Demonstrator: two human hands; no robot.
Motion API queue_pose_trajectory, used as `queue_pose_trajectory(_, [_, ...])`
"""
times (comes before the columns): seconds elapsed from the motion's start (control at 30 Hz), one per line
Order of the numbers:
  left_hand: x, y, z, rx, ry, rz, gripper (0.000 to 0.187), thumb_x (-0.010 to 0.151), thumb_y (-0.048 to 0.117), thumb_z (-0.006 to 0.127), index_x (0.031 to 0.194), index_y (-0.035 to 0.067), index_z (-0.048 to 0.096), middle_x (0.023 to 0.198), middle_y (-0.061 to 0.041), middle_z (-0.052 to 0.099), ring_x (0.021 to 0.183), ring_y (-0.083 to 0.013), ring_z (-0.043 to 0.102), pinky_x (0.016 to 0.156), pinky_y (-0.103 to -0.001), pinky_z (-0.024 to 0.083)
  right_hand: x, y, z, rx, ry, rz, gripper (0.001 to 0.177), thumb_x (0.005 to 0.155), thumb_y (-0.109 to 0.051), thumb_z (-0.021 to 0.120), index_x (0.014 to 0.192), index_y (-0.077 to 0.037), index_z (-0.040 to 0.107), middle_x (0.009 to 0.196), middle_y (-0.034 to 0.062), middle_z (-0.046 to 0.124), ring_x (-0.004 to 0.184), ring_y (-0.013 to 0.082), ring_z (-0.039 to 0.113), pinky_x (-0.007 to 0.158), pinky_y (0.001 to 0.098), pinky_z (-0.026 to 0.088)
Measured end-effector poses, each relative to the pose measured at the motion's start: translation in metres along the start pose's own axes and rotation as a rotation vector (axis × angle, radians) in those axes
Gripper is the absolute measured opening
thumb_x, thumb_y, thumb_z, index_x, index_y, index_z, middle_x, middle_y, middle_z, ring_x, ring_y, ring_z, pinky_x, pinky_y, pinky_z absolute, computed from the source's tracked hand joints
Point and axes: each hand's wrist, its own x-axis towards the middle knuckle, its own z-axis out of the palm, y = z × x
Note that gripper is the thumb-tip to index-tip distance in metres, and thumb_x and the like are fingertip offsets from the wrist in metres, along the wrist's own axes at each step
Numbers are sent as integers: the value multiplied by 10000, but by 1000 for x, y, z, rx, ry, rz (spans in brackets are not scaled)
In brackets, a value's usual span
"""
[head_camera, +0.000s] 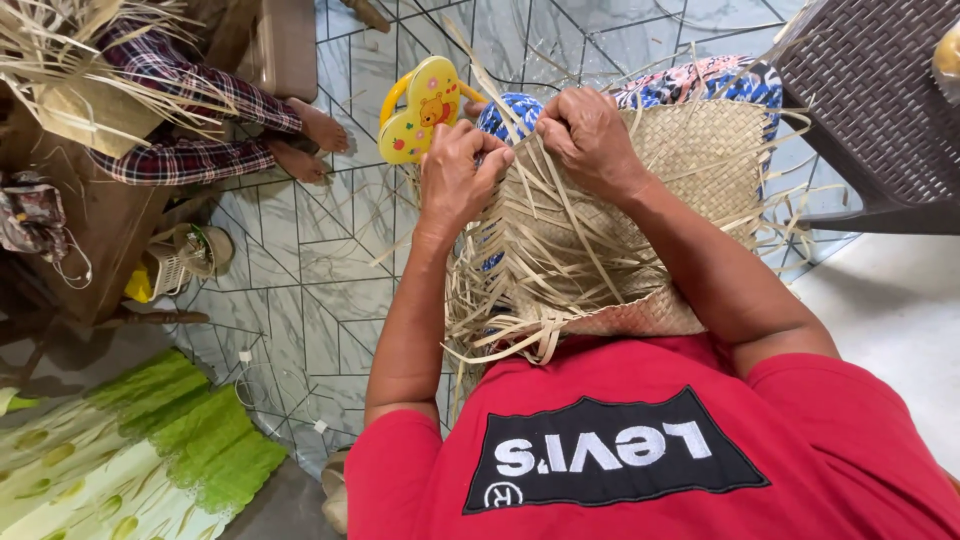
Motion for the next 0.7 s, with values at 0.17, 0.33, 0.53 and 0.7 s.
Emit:
queue_pose_trajectory(0.17, [2,-16,6,-227,-187,9,110,846,145,592,801,45,605,767,-15,550,722,-171,492,683,-293,431,0,-3,-1,1,15,-30,122,933,-90,529,813,-77,541,741,19,473,720,168,415,844,337,315])
queue_pose_trajectory(0.33, [1,-20,5,-330,-255,-167,129,824,158,586,882,54,636,776,-28,580,677,-134,499,625,-268,436,2,-4,-2,-46,13,-78,82,932,-142,564,898,-67,566,796,36,443,781,186,385,764,323,316])
queue_pose_trajectory(0.53, [1,-16,1,-441,-250,-285,160,825,196,560,840,54,632,726,-5,553,636,-98,449,576,-245,396,10,-21,5,-192,84,-494,82,909,-145,617,869,-180,680,980,16,524,1018,210,411,1057,431,271])
queue_pose_trajectory(0.7, [-2,-23,-1,-517,-261,-301,108,821,137,581,847,56,650,668,37,549,570,-59,416,525,-206,363,16,-10,12,-69,40,-473,188,897,-95,672,722,-115,608,897,21,531,942,205,413,851,340,347])
